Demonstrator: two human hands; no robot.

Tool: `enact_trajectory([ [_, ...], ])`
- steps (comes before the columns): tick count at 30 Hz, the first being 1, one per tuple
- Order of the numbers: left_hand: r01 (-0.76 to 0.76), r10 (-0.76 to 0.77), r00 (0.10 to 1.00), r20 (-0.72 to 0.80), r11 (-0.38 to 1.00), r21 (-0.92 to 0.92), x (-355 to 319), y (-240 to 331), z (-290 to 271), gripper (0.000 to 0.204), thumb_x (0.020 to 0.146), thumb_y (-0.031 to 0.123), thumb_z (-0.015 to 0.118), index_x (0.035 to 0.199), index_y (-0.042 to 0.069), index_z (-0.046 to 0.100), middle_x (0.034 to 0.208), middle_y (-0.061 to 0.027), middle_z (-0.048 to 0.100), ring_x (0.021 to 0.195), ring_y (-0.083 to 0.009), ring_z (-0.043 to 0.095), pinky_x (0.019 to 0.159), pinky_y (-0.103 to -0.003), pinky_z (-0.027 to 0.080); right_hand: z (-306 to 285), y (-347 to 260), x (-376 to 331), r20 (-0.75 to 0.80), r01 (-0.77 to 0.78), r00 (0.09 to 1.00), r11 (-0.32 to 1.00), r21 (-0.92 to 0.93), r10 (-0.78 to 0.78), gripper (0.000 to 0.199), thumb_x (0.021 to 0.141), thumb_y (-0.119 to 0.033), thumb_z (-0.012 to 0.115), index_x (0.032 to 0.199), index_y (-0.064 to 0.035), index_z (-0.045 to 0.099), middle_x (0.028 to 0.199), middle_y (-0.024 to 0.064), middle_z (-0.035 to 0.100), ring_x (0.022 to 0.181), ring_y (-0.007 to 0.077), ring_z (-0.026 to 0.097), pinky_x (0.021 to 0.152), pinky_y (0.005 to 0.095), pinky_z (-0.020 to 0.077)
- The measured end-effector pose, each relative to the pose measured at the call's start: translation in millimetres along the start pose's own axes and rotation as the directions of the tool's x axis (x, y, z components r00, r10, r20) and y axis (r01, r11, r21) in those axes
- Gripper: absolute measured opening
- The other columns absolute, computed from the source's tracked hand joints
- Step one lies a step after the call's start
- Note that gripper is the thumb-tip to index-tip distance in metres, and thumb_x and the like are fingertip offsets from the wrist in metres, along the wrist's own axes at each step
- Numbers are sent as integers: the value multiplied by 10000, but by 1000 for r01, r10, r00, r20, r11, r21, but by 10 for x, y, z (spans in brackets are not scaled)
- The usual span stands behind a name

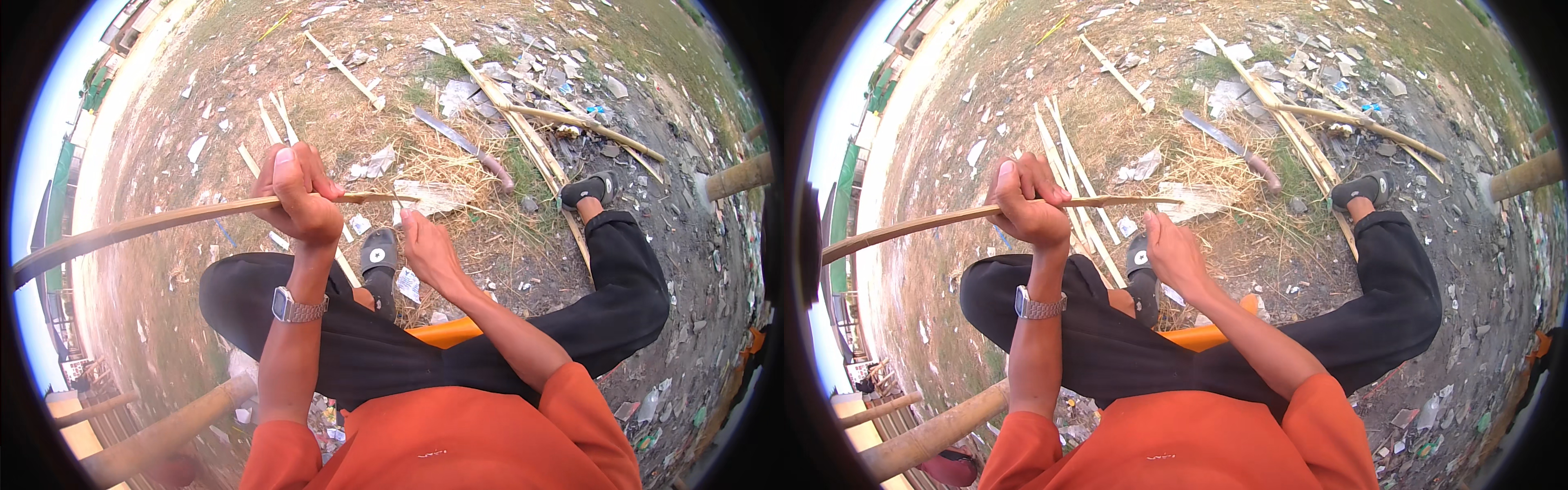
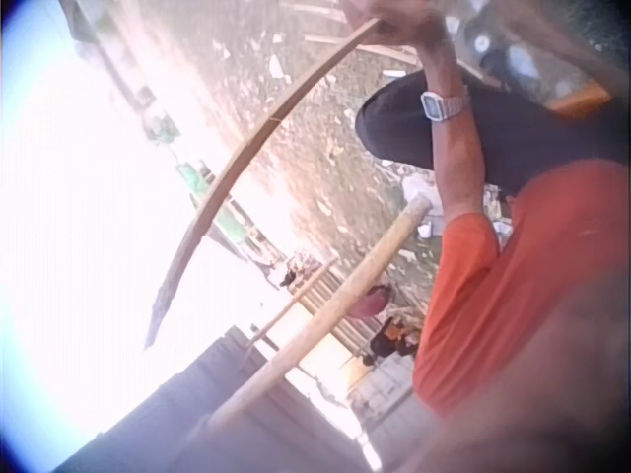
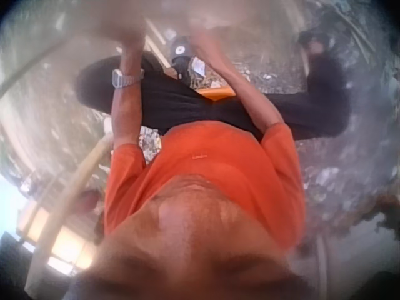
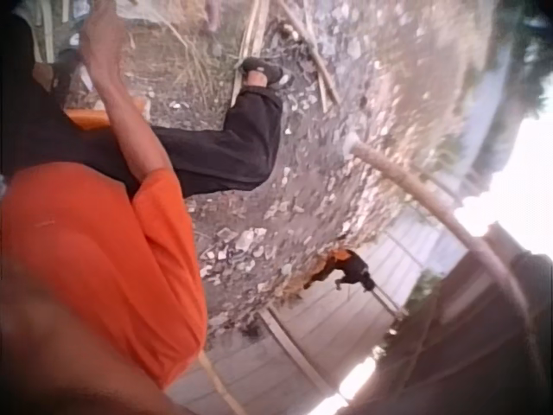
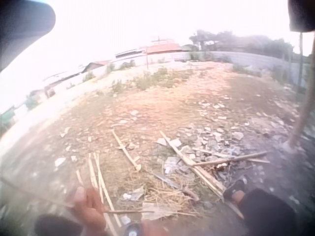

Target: The person sits cross-legged on a small stool outdoors and uses a green utility knife to sharpen the end of a thin bamboo stick. They repeatedly scrape the knife along the stick to create a point, occasionally rotating the stick to work on different sides. A machete is visible on the ground nearby.

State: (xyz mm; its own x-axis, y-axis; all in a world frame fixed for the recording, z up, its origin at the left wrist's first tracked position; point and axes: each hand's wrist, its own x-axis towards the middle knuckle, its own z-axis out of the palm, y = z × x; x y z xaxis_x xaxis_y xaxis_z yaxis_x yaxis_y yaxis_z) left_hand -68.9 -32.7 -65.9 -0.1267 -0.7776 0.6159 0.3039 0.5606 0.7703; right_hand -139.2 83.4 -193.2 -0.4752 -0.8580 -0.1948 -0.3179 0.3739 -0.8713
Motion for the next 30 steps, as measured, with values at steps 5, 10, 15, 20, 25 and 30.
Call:
enact_trajectory([
  [5,4,-4,1000,-5,1000,-29,18,52,-37,414,920,159,395,521,57,351,414,-17,351,342,-72,323,343,-230,256,217,148,7,-28,10,1000,997,-70,-12,464,1000,-355,321,899,24,567,749,306,596,749,493,576,703,549,423],
  [10,-19,19,1000,24,999,39,18,15,-65,367,928,149,369,569,92,316,419,-20,334,329,-84,289,326,-240,280,18,-289,-31,-61,80,995,994,76,-75,462,997,-351,325,900,29,570,729,318,593,748,512,572,699,565,426],
  [15,4,-3,1000,-13,999,42,37,42,-50,393,931,158,384,548,82,340,413,-9,340,324,-80,295,324,-246,264,212,300,41,-62,27,997,985,-173,-38,452,992,-352,338,890,20,574,725,328,584,738,517,569,687,574,415],
  [20,15,-16,1000,20,998,58,-50,-9,-96,400,931,156,394,543,65,366,417,-9,362,336,-78,320,339,-244,257,76,-219,-71,-127,99,987,995,-27,-102,466,994,-345,324,912,27,592,716,301,595,704,523,555,666,575,408],
  [25,-4,4,1000,4,1000,9,48,76,-9,402,933,148,394,541,67,359,419,-7,361,338,-81,325,343,-249,263,454,671,151,-164,108,978,986,-128,-128,464,995,-350,314,902,16,584,724,299,593,723,513,564,655,565,422],
  [30,-16,16,1000,10,997,75,-50,5,-73,407,936,152,403,541,70,351,421,-7,356,337,-81,335,338,-247,270,257,5,-20,-141,121,981,990,-69,-130,452,999,-336,317,899,24,571,719,306,587,718,510,567,655,575,416],
])
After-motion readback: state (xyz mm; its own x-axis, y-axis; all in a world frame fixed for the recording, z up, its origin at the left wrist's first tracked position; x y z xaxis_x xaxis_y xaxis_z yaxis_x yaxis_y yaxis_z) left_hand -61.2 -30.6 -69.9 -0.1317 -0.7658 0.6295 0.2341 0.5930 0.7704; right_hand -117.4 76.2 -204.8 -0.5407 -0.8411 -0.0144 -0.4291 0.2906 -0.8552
